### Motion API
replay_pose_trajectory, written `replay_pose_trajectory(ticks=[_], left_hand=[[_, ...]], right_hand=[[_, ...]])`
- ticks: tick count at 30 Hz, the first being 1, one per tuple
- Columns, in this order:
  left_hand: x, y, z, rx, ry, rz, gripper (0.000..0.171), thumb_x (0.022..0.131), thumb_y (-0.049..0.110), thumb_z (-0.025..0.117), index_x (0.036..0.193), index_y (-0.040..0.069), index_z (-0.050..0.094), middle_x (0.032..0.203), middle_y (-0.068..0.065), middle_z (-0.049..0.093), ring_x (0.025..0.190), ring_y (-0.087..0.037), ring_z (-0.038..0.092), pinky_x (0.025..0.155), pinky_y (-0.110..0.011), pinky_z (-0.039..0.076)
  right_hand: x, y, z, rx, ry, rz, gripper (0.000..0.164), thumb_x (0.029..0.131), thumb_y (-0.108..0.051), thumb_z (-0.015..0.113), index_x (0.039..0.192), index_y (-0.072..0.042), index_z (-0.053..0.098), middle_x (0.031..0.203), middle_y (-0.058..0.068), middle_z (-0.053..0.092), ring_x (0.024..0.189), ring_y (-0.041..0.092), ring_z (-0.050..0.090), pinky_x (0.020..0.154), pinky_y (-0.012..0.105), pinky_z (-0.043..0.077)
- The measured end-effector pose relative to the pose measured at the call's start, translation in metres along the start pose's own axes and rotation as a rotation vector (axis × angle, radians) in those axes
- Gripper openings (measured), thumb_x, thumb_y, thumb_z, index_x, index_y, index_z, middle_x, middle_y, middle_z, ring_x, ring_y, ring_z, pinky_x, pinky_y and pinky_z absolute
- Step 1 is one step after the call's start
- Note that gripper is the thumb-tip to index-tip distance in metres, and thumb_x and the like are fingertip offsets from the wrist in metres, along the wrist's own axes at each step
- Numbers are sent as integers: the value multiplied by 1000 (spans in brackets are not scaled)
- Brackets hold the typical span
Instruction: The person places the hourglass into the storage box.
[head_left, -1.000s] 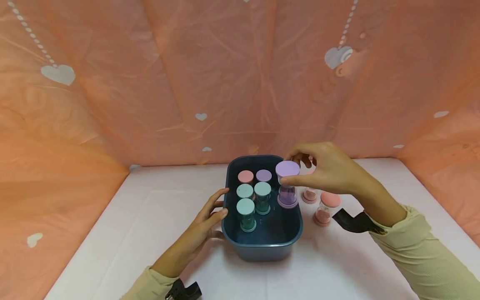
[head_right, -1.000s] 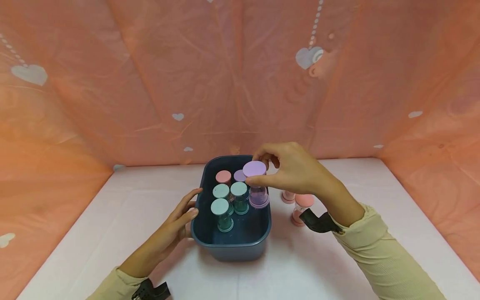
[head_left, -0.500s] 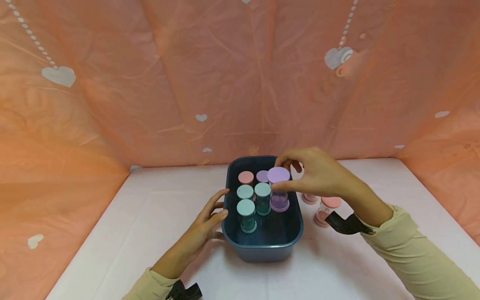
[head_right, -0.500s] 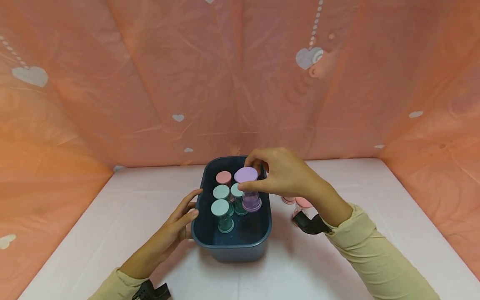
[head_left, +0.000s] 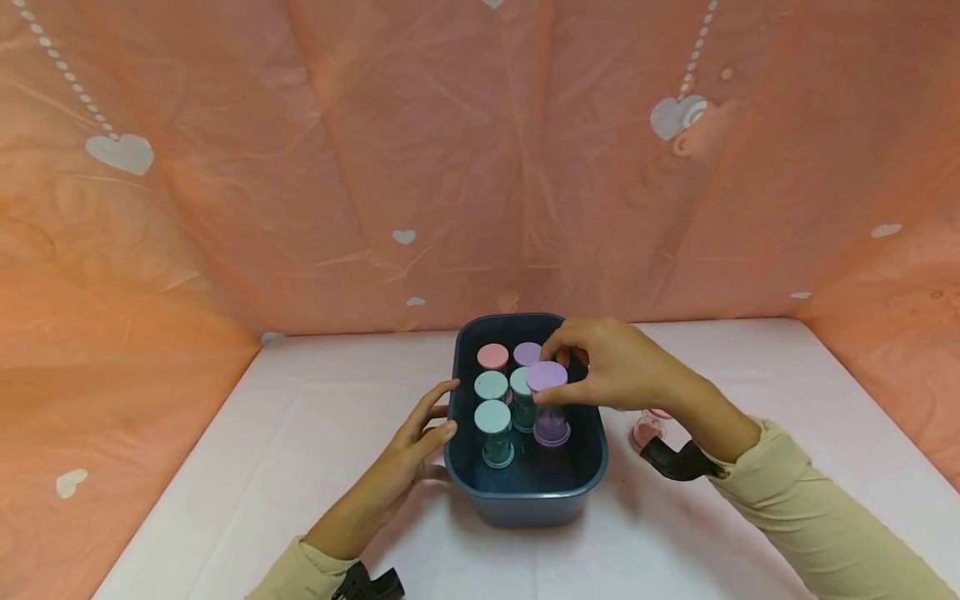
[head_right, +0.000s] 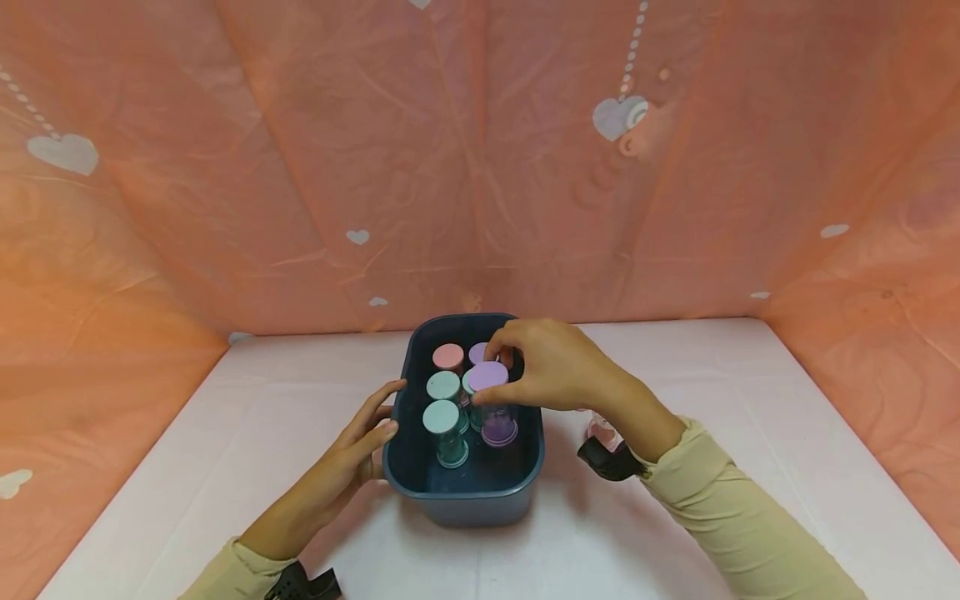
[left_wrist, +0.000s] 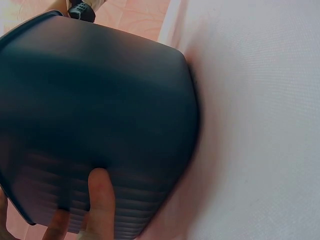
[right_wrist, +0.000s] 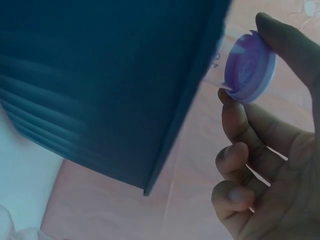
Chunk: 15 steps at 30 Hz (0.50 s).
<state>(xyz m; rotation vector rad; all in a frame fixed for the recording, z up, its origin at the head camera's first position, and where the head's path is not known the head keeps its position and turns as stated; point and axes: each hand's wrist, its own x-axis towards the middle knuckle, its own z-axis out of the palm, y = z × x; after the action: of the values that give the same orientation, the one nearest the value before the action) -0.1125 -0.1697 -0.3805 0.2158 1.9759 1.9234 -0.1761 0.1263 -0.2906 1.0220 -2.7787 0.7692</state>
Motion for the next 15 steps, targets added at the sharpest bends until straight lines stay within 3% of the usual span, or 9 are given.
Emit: replay_pose_trajectory(ticks=[11, 15], left_hand=[[0, -1, -1, 11, 0, 5, 53, 104, 32, 48, 152, 40, 28, 149, -18, 25, 139, -45, 31, 90, -53, 52], [-1, -1, -1, 17, -5, 9, 54, 104, 32, 48, 153, 39, 27, 150, -18, 25, 140, -45, 30, 91, -53, 52]], right_hand=[[5, 3, 15, -92, -122, -58, 42, 69, -56, 85, 99, -29, 74, 85, -12, 60, 81, 6, 53, 69, 26, 46], [6, 6, 20, -140, -183, -124, 42, 70, -54, 85, 101, -27, 75, 93, -11, 62, 88, 8, 54, 77, 30, 50]])
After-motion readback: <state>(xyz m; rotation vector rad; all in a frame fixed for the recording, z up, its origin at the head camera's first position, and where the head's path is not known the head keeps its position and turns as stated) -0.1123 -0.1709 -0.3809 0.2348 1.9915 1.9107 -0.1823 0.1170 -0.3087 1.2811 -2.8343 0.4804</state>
